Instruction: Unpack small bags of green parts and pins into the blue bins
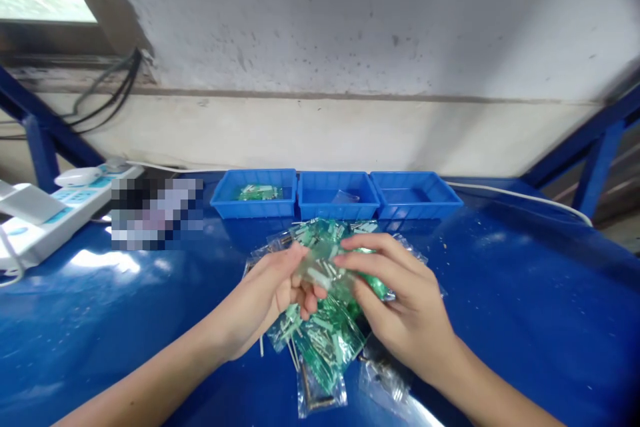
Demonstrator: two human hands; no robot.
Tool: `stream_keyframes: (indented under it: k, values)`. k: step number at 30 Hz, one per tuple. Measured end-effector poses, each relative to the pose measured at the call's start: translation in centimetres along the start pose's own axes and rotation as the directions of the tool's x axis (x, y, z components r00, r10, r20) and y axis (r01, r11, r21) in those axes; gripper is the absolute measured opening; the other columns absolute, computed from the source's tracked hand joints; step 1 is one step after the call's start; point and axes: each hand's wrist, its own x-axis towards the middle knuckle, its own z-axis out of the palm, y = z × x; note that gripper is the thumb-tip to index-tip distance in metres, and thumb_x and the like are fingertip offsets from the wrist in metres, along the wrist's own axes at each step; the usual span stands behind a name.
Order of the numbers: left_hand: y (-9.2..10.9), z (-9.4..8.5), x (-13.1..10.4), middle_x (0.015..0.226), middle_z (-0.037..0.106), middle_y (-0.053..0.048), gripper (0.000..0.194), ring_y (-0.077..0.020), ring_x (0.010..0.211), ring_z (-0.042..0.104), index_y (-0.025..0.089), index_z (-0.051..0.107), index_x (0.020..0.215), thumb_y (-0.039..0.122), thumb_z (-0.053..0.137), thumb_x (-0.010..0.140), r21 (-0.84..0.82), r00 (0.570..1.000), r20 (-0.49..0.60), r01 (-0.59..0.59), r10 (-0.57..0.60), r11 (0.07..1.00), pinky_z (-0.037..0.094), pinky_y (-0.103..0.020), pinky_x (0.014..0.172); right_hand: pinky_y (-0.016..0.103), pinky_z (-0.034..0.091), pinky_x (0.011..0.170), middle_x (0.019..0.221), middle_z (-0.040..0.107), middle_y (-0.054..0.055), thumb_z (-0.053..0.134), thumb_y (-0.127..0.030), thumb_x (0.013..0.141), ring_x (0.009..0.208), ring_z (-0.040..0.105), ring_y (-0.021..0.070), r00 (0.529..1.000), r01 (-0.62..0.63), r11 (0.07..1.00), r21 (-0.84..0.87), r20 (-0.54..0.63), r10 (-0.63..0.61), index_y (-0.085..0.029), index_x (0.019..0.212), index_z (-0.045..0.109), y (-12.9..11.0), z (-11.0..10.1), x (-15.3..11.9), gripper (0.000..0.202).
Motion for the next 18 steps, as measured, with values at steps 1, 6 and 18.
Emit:
stream_keyframes:
  k: [1, 6, 18]
  values:
    - [0.0, 0.0, 0.0, 0.071, 0.054, -0.002, 0.038, -0.0091, 0.059, 0.05, 0.014, 0.058, 0.079, 0.05, 0.048, 0.088, 0.048, 1.0, -0.029, -0.011, 0.012, 0.999, 0.042, -0.021, 0.055, 0.027, 0.048, 0.077, 0.11, 0.055, 0.006, 0.049, -0.002, 0.081, 0.098, 0.057, 0.0129, 0.999, 0.005, 1.0, -0.009, 0.031, -0.004, -0.021, 0.098, 0.064, 0.0, 0.3, -0.2, 0.029]
    - [0.0, -0.4, 0.0, 0.078, 0.058, 0.001, 0.007, -0.0091, 0.068, 0.054, 0.021, 0.059, 0.094, 0.023, 0.056, 0.088, 0.512, 0.924, -0.17, -0.215, 0.344, 0.832, 0.044, -0.02, 0.061, 0.035, 0.044, 0.087, 0.119, 0.04, 0.008, 0.05, -0.01, 0.083, 0.113, 0.046, 0.0194, 0.984, -0.168, 0.985, -0.038, 0.057, 0.17, -0.025, 0.1, 0.064, -0.1, 0.7, -0.5, 0.026]
    - [-0.7, -0.1, -0.4, 0.12, 0.036, -0.005, 0.036, -0.0187, 0.119, 0.04, 0.023, 0.063, 0.088, -0.006, 0.044, 0.079, 0.828, 0.706, 0.214, -0.498, 0.676, 0.258, 0.043, -0.03, 0.09, 0.022, 0.03, 0.048, 0.06, 0.042, -0.005, 0.055, -0.035, 0.085, 0.053, 0.036, 0.0078, 0.78, -0.624, 0.623, 0.471, 0.33, 0.531, -0.019, 0.074, 0.054, 0.0, 0.3, 0.6, 0.02]
